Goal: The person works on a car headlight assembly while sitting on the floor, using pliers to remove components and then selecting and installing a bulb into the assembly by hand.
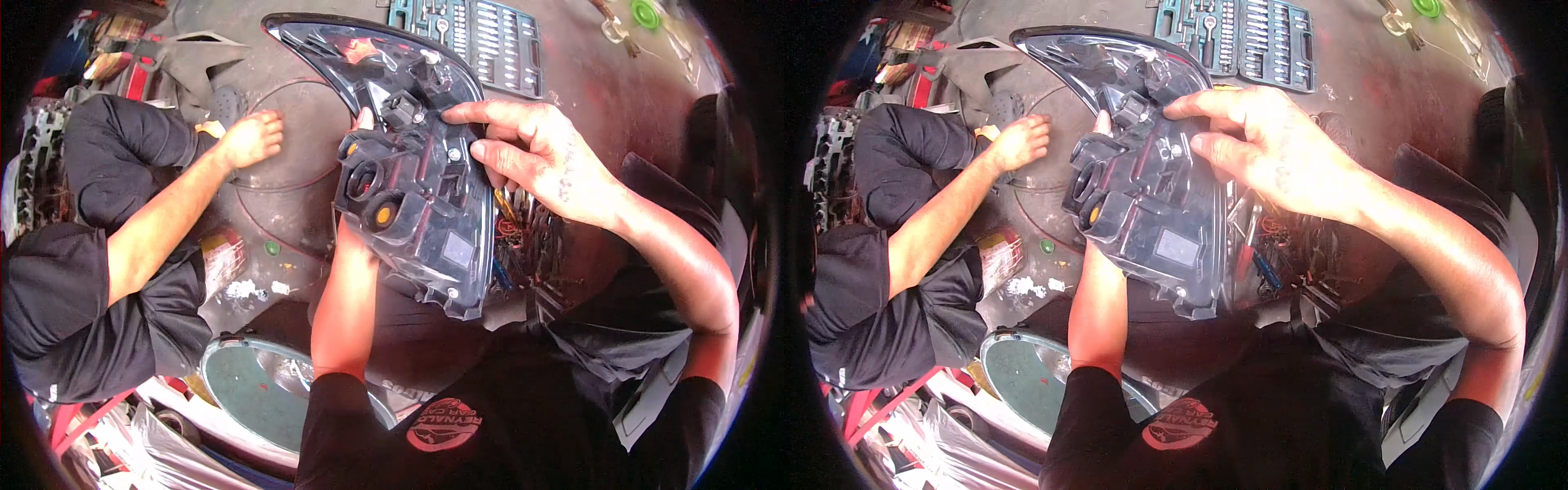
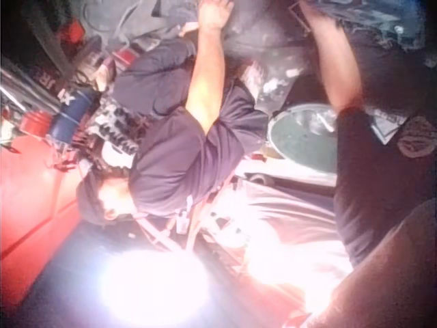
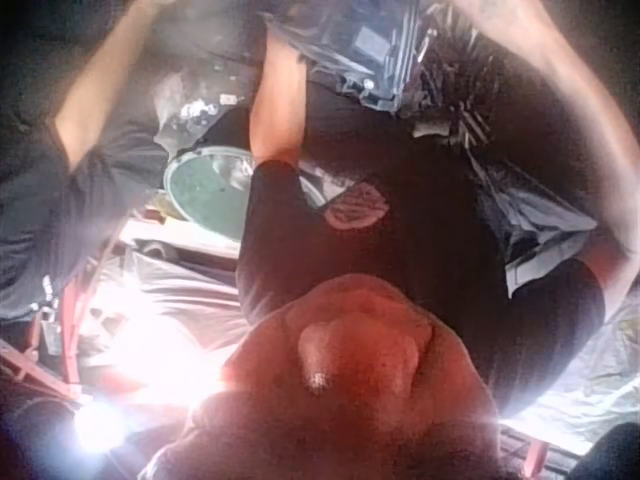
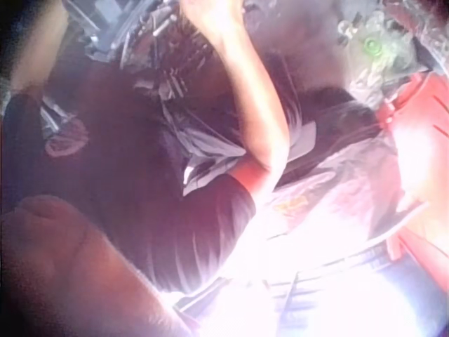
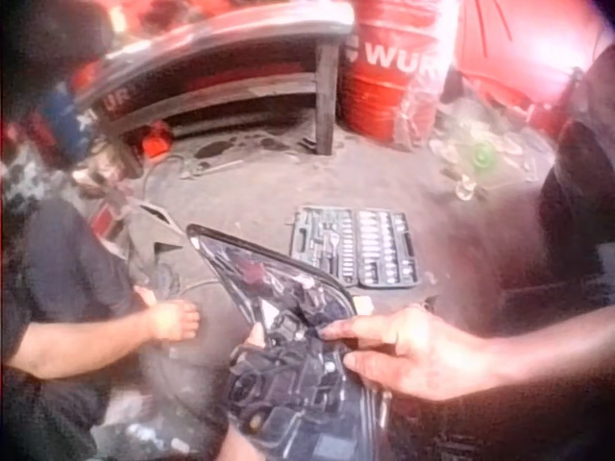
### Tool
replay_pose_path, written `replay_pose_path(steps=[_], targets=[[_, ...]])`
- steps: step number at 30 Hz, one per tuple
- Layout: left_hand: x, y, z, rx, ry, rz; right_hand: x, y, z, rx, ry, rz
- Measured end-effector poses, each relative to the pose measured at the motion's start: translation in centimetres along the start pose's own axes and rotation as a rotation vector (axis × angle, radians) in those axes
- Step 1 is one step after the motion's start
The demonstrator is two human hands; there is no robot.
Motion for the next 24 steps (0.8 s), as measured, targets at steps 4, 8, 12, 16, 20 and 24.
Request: replay_pose_path(steps=[4, 8, 12, 16, 20, 24], targets=[[-0.8, 0.2, -0.3, -0.003, 0.046, 0.024, -0.2, 0.0, -0.3, 0.034, 0.014, -0.023], [-0.1, -0.1, -0.8, -0.058, -0.006, 0.067, 0.0, 0.0, -0.1, 0.034, 0.067, -0.009], [0.1, -0.4, -0.6, -0.026, 0.014, -0.067, 0.0, -0.1, 0.2, 0.067, -0.006, -0.031], [0.1, -0.8, -0.9, -0.057, 0.042, -0.065, -0.2, 0.0, 0.1, -0.064, -0.110, -0.004], [-0.2, -0.5, -1.3, -0.087, 0.068, -0.077, -0.4, -0.5, -0.2, -0.069, -0.134, -0.019], [0.5, -1.3, -1.1, -0.096, 0.207, 0.044, -0.1, -0.5, 0.6, 0.039, -0.101, -0.048]])
Point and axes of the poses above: each hand's wrist, its own y-axis towards the middle knuckle, its own x-axis out of the palm, z = x × y, the point moved 9 cm from there along y, towards the middle knuckle, and after that the axes turned 10 degrees about y, right-handed, at the moved point
